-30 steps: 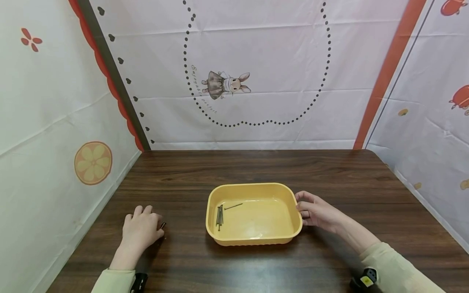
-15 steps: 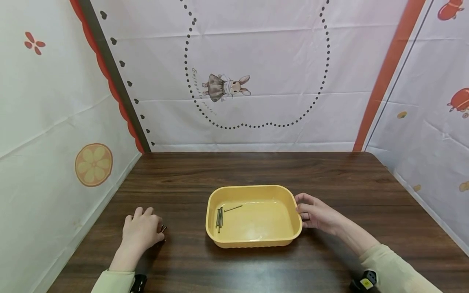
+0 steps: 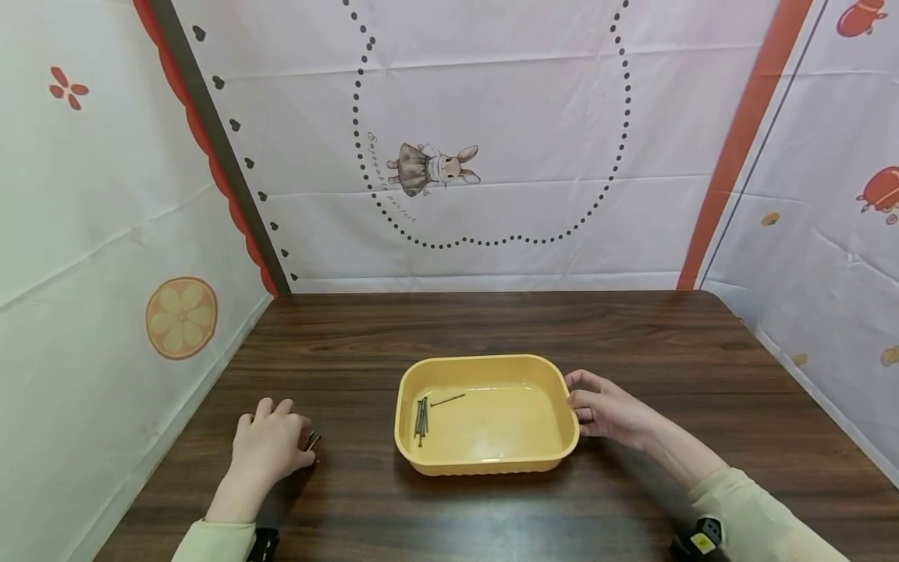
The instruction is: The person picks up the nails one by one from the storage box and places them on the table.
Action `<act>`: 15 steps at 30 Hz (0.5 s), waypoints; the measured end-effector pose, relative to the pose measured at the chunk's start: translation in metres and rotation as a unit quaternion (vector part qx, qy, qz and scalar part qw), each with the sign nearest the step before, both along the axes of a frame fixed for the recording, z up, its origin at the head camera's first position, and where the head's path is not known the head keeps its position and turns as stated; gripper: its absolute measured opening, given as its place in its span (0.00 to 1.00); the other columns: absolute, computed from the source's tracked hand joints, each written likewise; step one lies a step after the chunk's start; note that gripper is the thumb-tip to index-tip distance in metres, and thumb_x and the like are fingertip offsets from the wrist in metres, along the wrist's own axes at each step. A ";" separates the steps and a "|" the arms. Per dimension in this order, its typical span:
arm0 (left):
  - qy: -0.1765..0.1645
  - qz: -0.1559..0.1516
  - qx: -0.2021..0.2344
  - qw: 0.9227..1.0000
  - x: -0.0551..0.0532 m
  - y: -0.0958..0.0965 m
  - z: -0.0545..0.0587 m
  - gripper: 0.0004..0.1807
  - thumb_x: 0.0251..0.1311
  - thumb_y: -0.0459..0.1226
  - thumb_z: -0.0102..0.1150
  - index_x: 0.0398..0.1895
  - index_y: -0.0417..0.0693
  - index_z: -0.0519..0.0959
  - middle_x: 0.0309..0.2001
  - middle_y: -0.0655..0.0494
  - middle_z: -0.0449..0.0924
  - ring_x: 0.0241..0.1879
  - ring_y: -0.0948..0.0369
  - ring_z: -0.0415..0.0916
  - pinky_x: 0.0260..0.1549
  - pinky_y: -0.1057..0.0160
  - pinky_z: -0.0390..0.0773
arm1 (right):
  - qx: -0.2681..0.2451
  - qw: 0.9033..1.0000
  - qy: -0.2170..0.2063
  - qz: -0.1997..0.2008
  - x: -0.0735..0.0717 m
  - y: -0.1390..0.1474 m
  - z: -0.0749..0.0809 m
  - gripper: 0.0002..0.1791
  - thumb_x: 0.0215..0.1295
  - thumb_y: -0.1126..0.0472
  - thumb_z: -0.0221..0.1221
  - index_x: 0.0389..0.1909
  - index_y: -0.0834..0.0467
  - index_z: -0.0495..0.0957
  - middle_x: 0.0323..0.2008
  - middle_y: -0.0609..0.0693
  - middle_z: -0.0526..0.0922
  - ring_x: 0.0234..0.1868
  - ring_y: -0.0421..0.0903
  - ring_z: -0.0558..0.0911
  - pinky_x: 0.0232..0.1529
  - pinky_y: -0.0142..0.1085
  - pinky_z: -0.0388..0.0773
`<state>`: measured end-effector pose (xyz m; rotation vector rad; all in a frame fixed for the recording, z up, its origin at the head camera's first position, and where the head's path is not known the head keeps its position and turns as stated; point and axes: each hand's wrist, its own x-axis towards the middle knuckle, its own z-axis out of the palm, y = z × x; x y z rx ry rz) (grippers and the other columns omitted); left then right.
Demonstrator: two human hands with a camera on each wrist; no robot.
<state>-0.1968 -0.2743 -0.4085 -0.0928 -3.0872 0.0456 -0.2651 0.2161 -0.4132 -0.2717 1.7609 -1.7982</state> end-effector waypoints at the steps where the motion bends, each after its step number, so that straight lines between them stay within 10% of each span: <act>1: -0.003 0.001 0.000 1.000 0.000 0.000 0.000 0.20 0.42 0.48 0.74 0.13 0.57 0.69 0.39 0.50 0.75 0.45 0.46 0.64 0.37 0.43 0.67 | 0.001 1.000 -0.002 -0.002 0.000 0.000 0.000 0.11 0.68 0.66 0.49 0.47 0.53 0.62 0.31 0.43 0.77 0.31 0.37 0.80 0.33 0.30 0.79; 15: -0.052 0.019 0.005 0.998 -0.001 0.003 0.007 0.24 0.38 0.55 0.76 0.16 0.55 0.69 0.39 0.50 0.74 0.50 0.43 0.64 0.44 0.38 0.67 | -0.001 1.000 -0.002 0.003 -0.003 0.001 -0.005 0.11 0.68 0.66 0.49 0.48 0.53 0.62 0.32 0.43 0.78 0.32 0.37 0.80 0.35 0.30 0.81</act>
